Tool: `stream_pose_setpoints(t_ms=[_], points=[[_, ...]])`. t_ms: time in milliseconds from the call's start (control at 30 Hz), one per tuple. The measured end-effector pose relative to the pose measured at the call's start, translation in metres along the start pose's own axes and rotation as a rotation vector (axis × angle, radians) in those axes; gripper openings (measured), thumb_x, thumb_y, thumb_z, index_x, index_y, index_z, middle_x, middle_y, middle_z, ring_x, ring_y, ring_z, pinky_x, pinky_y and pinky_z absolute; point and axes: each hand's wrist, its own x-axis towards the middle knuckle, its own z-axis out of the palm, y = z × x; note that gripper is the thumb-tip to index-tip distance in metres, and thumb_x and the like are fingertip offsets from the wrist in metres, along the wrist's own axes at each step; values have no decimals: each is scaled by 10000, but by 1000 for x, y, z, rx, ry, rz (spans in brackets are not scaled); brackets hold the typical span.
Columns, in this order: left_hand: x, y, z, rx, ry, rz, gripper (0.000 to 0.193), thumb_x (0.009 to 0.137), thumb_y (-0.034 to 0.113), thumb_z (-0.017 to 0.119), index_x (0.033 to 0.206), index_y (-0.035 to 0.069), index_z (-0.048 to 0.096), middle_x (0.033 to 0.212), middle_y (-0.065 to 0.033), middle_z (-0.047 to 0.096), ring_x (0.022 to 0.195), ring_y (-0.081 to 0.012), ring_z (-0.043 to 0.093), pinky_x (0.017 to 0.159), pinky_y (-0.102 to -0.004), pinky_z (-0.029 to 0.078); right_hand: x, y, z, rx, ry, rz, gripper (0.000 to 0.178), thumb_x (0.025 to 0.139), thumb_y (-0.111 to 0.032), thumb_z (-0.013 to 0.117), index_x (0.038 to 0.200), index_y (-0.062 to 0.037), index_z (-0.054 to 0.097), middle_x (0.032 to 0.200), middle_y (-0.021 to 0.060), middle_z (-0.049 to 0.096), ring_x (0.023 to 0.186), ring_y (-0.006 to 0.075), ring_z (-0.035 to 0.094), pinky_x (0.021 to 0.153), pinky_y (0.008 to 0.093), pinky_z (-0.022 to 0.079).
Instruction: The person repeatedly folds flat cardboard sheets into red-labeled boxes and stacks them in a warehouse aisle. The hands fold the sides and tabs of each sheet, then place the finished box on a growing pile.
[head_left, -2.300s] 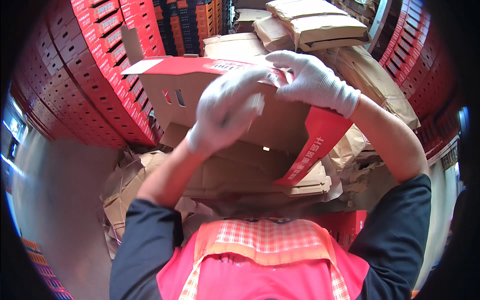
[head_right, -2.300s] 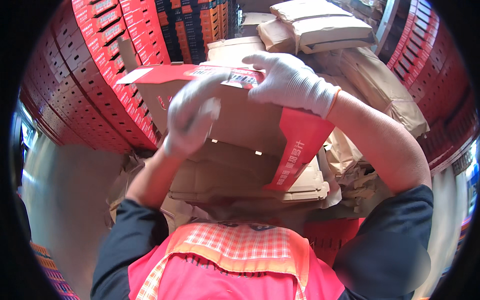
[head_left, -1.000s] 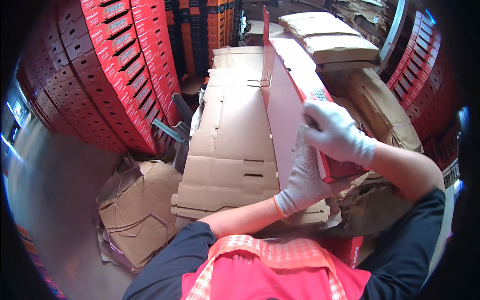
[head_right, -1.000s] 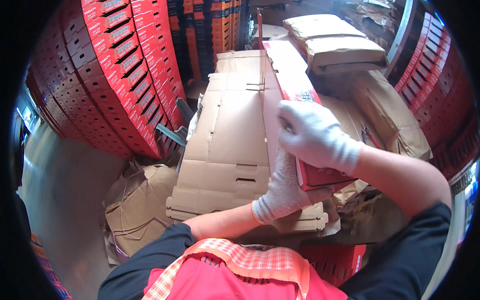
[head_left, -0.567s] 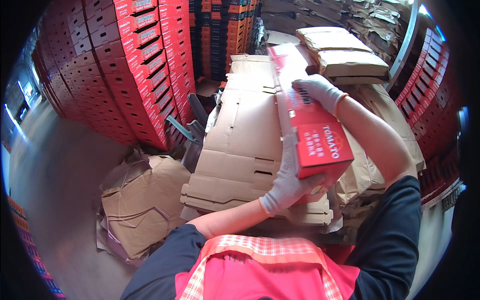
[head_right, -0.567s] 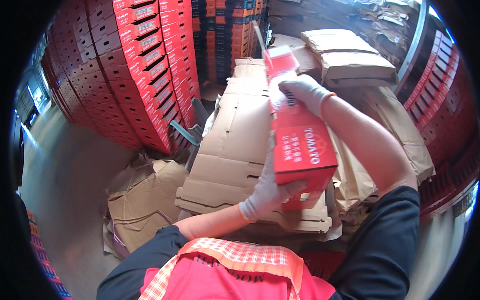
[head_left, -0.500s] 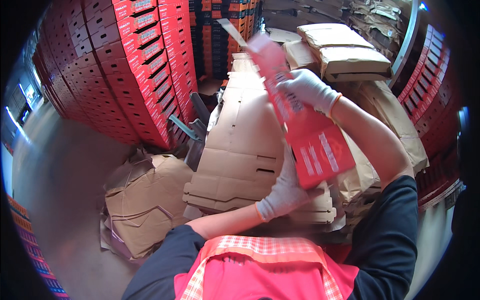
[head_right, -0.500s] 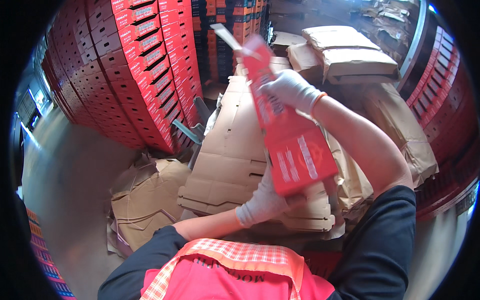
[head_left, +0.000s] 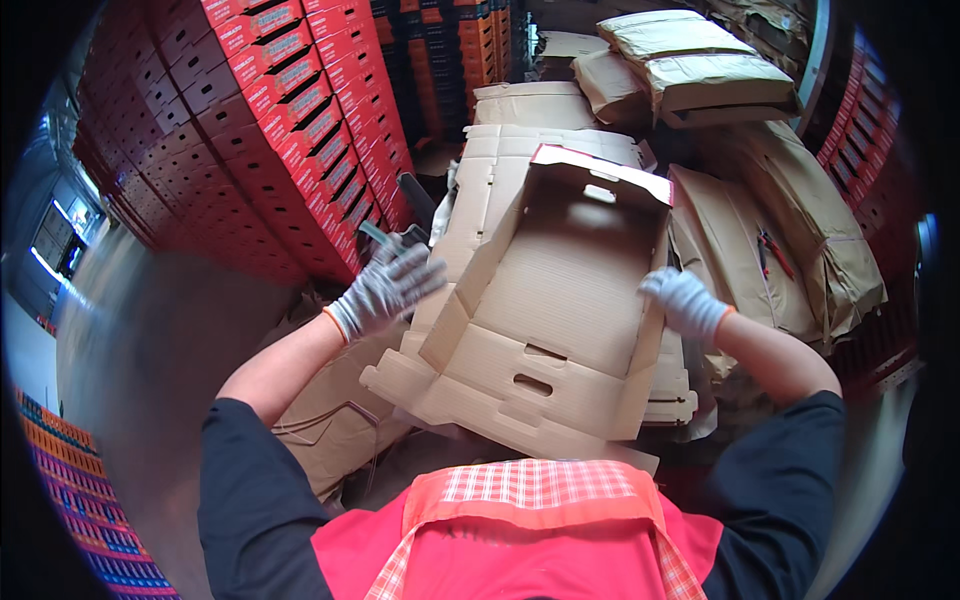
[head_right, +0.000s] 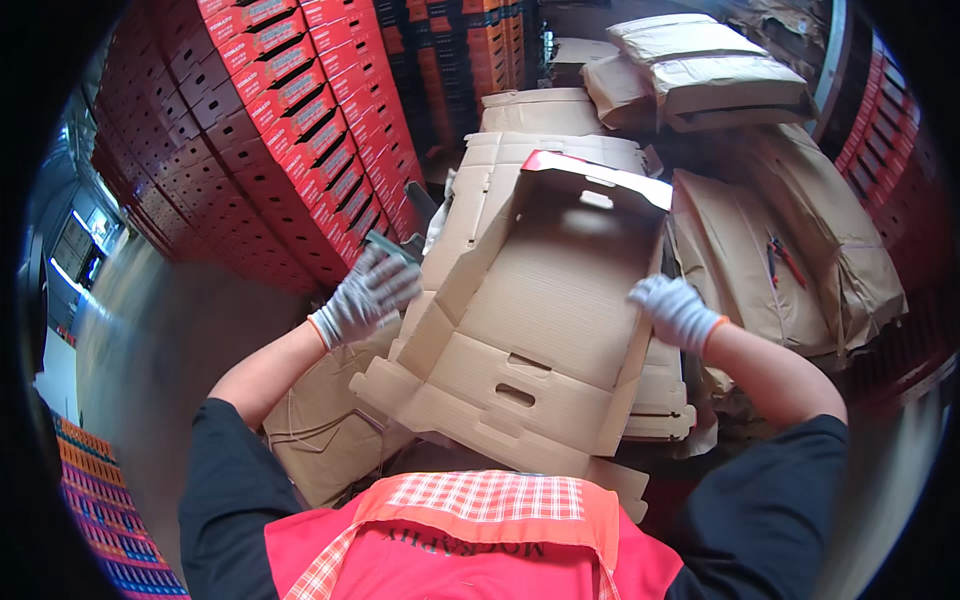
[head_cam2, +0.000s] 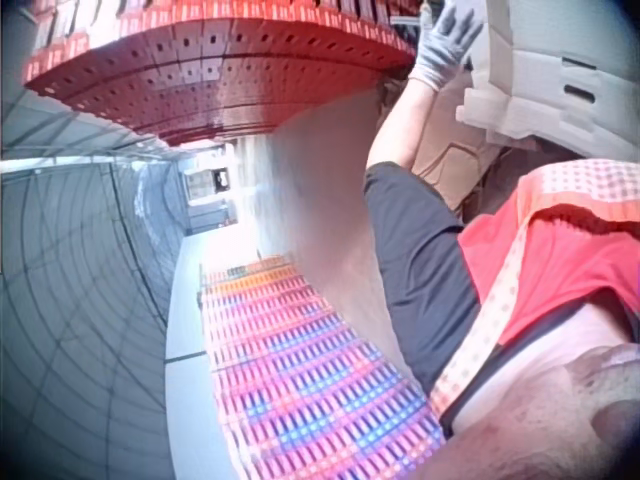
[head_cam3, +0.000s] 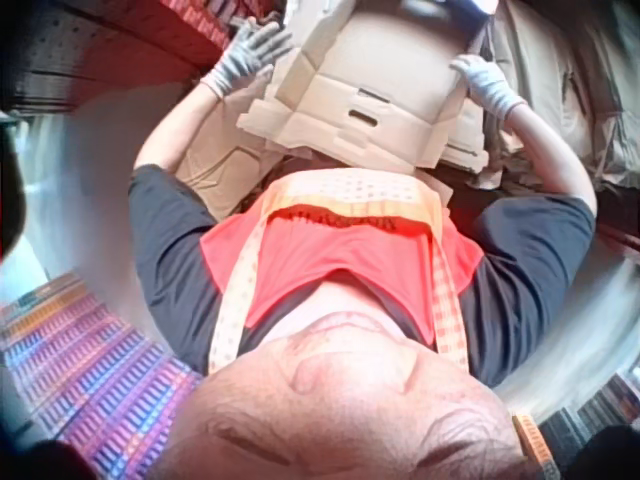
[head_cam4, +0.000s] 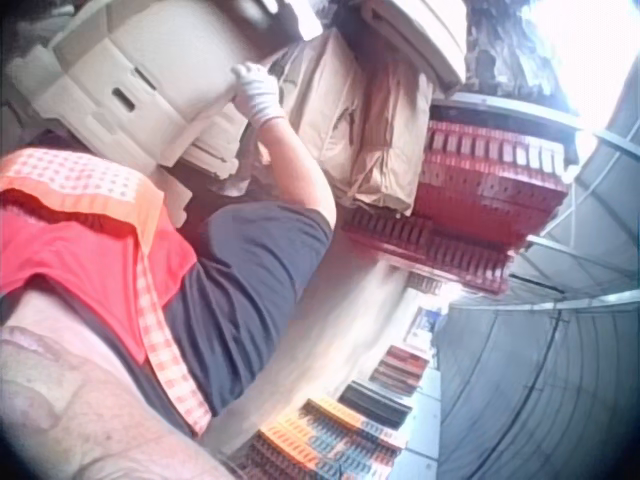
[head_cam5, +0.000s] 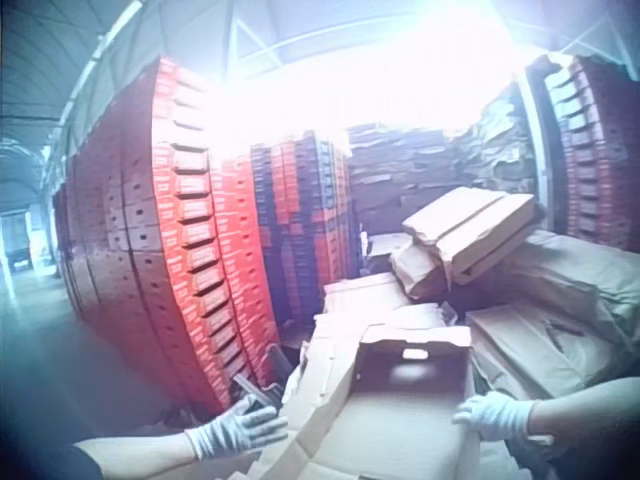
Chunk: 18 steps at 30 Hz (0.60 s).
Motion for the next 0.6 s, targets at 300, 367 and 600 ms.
stream_pose_setpoints(t_ms=[300, 367, 600], points=[[101, 23, 47, -549, 24, -392, 235, 839, 346, 737, 961, 157, 672, 678, -113, 642, 613, -319, 643, 551, -418, 502, -20, -70, -35, 407, 418, 195, 612, 690, -371, 873, 1173, -89, 624, 900, 128, 687, 777, 306, 686, 685, 376, 554], [112, 22, 31, -481, 95, -400, 241, 873, 350, 710, 778, 140, 640, 606, -102, 602, 552, -303, 613, 512, -412, 474, -23, -53, -39, 420, 600, 254, 427, 705, -281, 873, 1017, -62, 681, 863, 146, 693, 771, 314, 690, 689, 356, 559], [76, 69, -59, -1152, -1009, 57, 1154, 658, 564, 854, 1496, -24, 322, 1325, -301, 556, 1260, -387, 542, 1046, -405, 448, -68, -85, -93, 827, -588, 203, 662, 791, -492, 778, 1245, -37, 619, 1132, 186, 683, 1064, 329, 657, 920, 377, 515]])
